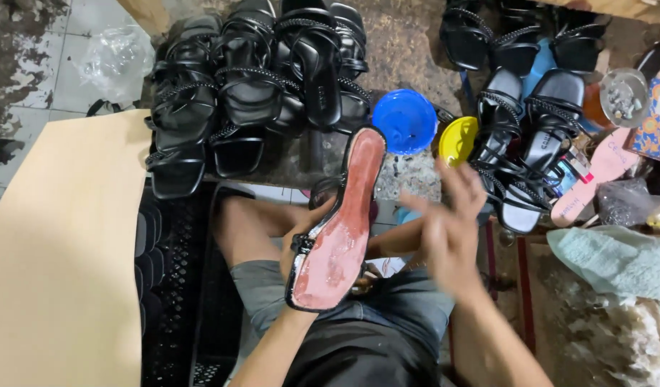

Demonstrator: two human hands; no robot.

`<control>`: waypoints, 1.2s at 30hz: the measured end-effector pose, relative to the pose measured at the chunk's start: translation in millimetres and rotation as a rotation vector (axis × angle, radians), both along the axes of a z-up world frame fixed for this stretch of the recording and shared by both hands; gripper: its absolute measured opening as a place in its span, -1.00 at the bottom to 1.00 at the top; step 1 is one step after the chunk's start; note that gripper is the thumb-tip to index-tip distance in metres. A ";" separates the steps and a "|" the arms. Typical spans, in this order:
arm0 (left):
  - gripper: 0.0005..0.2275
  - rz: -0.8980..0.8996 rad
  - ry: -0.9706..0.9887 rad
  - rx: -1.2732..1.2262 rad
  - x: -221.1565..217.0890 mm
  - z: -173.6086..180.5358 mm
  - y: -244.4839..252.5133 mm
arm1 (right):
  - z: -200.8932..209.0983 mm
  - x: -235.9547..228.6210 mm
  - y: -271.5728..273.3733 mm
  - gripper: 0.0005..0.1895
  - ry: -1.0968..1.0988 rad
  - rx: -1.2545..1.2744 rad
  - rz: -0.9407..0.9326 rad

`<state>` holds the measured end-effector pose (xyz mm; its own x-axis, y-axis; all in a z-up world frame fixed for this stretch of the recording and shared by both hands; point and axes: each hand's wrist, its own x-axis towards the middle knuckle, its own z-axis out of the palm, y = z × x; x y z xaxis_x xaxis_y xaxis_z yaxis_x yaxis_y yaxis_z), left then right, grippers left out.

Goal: Assembling a sandal by applying adhesive to the sole and carefully attaching the straps.

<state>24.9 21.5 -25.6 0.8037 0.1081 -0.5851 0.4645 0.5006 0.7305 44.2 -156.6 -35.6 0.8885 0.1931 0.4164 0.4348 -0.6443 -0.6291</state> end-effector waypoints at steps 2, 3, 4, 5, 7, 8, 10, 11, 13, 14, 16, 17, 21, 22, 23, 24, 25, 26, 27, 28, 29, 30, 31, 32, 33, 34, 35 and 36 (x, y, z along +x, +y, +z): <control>-0.78 -0.071 0.217 -1.352 5.0 2.3 -1.7 | 19.0 -36.0 21.5 -0.49 -0.041 0.004 0.209; -0.78 -0.074 0.217 -1.352 -1.8 -5.2 -8.8 | 14.8 -40.6 26.3 -0.49 -0.043 0.004 0.207; -0.77 0.035 -0.056 -0.770 -8.8 -12.8 -15.4 | 10.4 -45.2 31.5 -0.47 -0.074 -0.120 0.195; -0.71 0.135 -0.317 -0.182 -15.9 -20.6 -21.8 | 5.9 -49.5 36.9 -0.42 -0.104 -0.244 0.186; -0.70 0.093 -0.297 -0.010 -13.3 -7.6 -16.6 | 9.3 -73.9 48.1 -0.35 -0.200 -0.369 0.115; -0.68 0.050 -0.273 0.161 -12.3 -0.7 -13.8 | 11.3 -86.1 53.5 -0.27 -0.295 -0.492 0.041; -0.66 0.105 -0.256 -0.013 -18.0 -9.8 -15.2 | 7.0 -74.3 45.9 -0.20 -0.323 -0.486 -0.002; -0.62 0.156 -0.208 -0.198 -26.3 -14.7 -17.9 | 6.2 -74.5 40.3 -0.11 -0.321 -0.492 -0.041; -0.67 0.150 -0.248 -0.294 -24.9 -5.7 -24.2 | 11.7 -70.8 40.8 -0.18 -0.268 -0.423 -0.004; -0.72 0.150 -0.297 -0.386 -24.2 -0.8 -26.9 | 14.6 -68.4 41.4 -0.23 -0.222 -0.348 0.038; -0.73 0.172 -0.272 -0.461 -18.8 -2.4 -23.2 | 12.6 -67.7 41.4 -0.29 -0.225 -0.311 0.129; -0.75 0.200 -0.226 -0.533 -19.1 -3.0 -21.3 | 12.0 -70.2 41.5 -0.35 -0.207 -0.273 0.224; -0.72 0.223 -0.271 -0.407 -22.2 0.4 -17.6 | 6.2 -76.5 42.1 -0.50 -0.187 -0.134 0.263; -0.72 0.213 -0.259 -0.427 -23.2 0.8 -16.8 | 0.3 -70.9 33.2 -0.46 -0.197 -0.172 0.302; -0.72 0.201 -0.244 -0.448 -24.6 1.3 -16.6 | -5.3 -66.1 23.8 -0.41 -0.206 -0.210 0.339; -0.72 0.198 -0.240 -0.449 -23.6 2.0 -16.0 | -0.5 -65.9 25.4 -0.41 -0.202 -0.211 0.335; -0.72 0.181 -0.223 -0.480 -21.7 2.7 -15.0 | 4.1 -64.9 27.5 -0.35 -0.245 -0.303 0.197; -0.72 0.164 -0.207 -0.511 -20.0 3.8 -13.9 | 8.9 -64.0 29.8 -0.29 -0.287 -0.393 0.058; -0.72 0.164 -0.209 -0.511 -19.8 4.9 -14.0 | 11.1 -69.3 31.0 -0.29 -0.289 -0.394 0.057; -0.72 0.150 -0.196 -0.542 -19.6 6.0 -14.0 | 13.4 -74.7 32.4 -0.30 -0.386 -0.452 0.074; -0.71 0.136 -0.185 -0.570 -18.8 7.1 -13.4 | 15.2 -79.4 34.5 -0.31 -0.485 -0.508 0.090; -0.71 0.134 -0.189 -0.569 -16.1 8.0 -12.3 | 15.4 -72.0 32.5 -0.31 -0.489 -0.507 0.088; -0.71 0.117 -0.164 -0.602 -17.2 8.8 -12.3 | 16.6 -69.0 29.6 -0.29 -0.425 -0.534 -0.037; -0.71 0.101 -0.139 -0.634 -18.4 9.4 -12.3 | 17.5 -66.2 26.6 -0.24 -0.361 -0.560 -0.162; -0.71 0.102 -0.137 -0.634 -18.9 9.9 -12.1 | 19.4 -73.6 32.1 -0.24 -0.359 -0.560 -0.161; -0.71 0.089 -0.119 -0.663 -19.3 10.9 -11.7 | 22.0 -80.9 37.8 -0.27 -0.539 -0.522 -0.084; -0.71 0.077 -0.114 -0.691 -16.5 12.3 -10.6 | 24.1 -84.5 43.9 -0.25 -0.731 -0.477 -0.005; -0.71 0.077 -0.124 -0.689 -14.8 13.6 -10.3 | 27.1 -75.5 43.5 -0.25 -0.741 -0.474 -0.004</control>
